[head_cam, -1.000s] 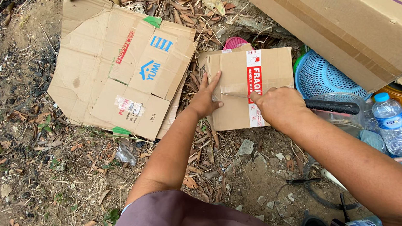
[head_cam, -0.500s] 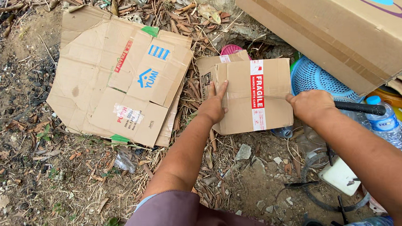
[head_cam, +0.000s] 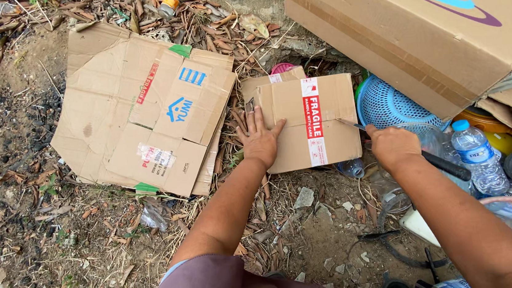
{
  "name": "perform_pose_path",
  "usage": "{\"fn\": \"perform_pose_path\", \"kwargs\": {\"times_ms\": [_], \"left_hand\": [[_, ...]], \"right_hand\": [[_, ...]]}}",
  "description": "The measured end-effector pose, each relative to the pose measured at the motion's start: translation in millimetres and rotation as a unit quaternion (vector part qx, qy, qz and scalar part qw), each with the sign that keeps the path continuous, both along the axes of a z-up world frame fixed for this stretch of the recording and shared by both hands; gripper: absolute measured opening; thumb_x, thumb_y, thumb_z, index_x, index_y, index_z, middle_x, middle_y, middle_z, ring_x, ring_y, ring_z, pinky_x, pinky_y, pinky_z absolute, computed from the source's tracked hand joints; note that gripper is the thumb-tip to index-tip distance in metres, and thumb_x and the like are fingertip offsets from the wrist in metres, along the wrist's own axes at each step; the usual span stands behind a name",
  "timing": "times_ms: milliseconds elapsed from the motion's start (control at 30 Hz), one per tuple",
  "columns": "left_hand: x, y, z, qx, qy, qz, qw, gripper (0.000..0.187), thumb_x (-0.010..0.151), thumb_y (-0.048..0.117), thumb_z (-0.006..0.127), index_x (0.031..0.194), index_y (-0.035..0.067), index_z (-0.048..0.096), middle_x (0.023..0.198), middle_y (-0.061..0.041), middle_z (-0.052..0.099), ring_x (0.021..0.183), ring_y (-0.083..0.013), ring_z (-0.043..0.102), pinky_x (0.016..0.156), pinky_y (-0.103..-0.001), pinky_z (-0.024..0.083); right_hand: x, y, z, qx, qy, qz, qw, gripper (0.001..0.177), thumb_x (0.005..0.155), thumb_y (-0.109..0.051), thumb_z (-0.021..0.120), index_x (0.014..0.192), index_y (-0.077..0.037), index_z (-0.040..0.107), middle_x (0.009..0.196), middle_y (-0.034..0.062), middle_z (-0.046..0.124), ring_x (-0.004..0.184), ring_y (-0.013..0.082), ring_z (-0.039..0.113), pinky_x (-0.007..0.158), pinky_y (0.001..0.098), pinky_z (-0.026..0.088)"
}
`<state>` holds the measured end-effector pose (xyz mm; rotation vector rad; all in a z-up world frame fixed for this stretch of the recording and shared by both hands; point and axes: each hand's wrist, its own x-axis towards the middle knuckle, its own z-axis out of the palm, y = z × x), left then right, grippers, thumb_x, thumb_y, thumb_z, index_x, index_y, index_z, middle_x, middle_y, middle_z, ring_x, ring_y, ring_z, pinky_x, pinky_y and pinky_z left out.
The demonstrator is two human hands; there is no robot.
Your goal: The person cuts open several cardboard boxes using a knife and flattens them, stacking the flattened cardboard pieces together.
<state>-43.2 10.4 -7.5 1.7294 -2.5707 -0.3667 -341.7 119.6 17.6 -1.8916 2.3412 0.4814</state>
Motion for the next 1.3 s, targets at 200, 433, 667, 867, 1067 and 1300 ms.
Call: {"fn": "perform_pose_path", "kwargs": {"times_ms": [200,433,667,867,1067,1300], "left_hand": [[-23,33,10,-0.041,-0.137,-0.171,0.975,0.081,0.084,0.01,0.064,0.159,0.017,0.034,0.16,-0.014,0.023,0.146,-0.0331,0.023,0.12,-0.061,0.017],[-37,17,-19,-0.035,-0.035,-0.143,0.988,0.063,0.093,0.02,0.057,0.154,0.01,0.043,0.155,-0.009,0.039,0.14,-0.0272,0.037,0.115,-0.054,0.032],[-38,17,14,0.018,-0.032,-0.091,0.995,0.078,0.086,0.05,0.065,0.146,0.007,0.04,0.164,-0.015,0.019,0.153,-0.031,0.015,0.115,-0.062,0.022],[-35,22,32,0.018,-0.04,-0.07,0.997,0.1,0.086,0.069,0.063,0.156,0.007,0.027,0.165,-0.019,0.018,0.152,-0.0362,0.016,0.108,-0.059,0.028],[-13,30,25,0.039,-0.058,-0.078,0.994,0.107,0.085,0.068,0.065,0.162,0.012,0.017,0.167,-0.01,0.021,0.15,-0.0315,0.022,0.113,-0.059,0.025],[-3,43,21,0.02,-0.049,-0.098,0.994,0.108,0.08,0.06,0.075,0.159,0.015,0.017,0.164,-0.009,0.019,0.149,-0.032,0.02,0.115,-0.074,0.006]], "right_hand": [[43,26,-26,-0.096,-0.172,-0.163,0.967,0.047,0.1,-0.023,0.048,0.145,-0.037,0.054,0.117,0.0191,0.072,0.108,0.0423,0.068,0.095,0.0542,0.052],[64,17,-26,-0.097,-0.197,-0.18,0.959,0.05,0.101,-0.022,0.044,0.149,-0.036,0.049,0.117,0.0208,0.071,0.108,0.0442,0.067,0.096,0.0562,0.051],[61,7,24,-0.049,-0.114,-0.082,0.989,0.066,0.097,-0.008,0.04,0.157,-0.035,0.041,0.118,0.0262,0.065,0.105,0.0431,0.069,0.09,0.052,0.055],[53,2,51,-0.094,-0.06,0.004,0.994,0.048,0.1,-0.035,0.052,0.148,-0.036,0.052,0.111,0.0212,0.06,0.104,0.0419,0.058,0.081,0.0481,0.057],[37,20,27,-0.172,-0.084,-0.022,0.981,0.046,0.098,-0.041,0.061,0.144,-0.039,0.061,0.103,0.0218,0.06,0.1,0.0404,0.058,0.083,0.0503,0.055],[31,8,6,-0.263,-0.087,0.027,0.961,0.045,0.092,-0.036,0.071,0.136,-0.04,0.068,0.102,0.0166,0.056,0.103,0.0384,0.054,0.08,0.0472,0.055]]}}
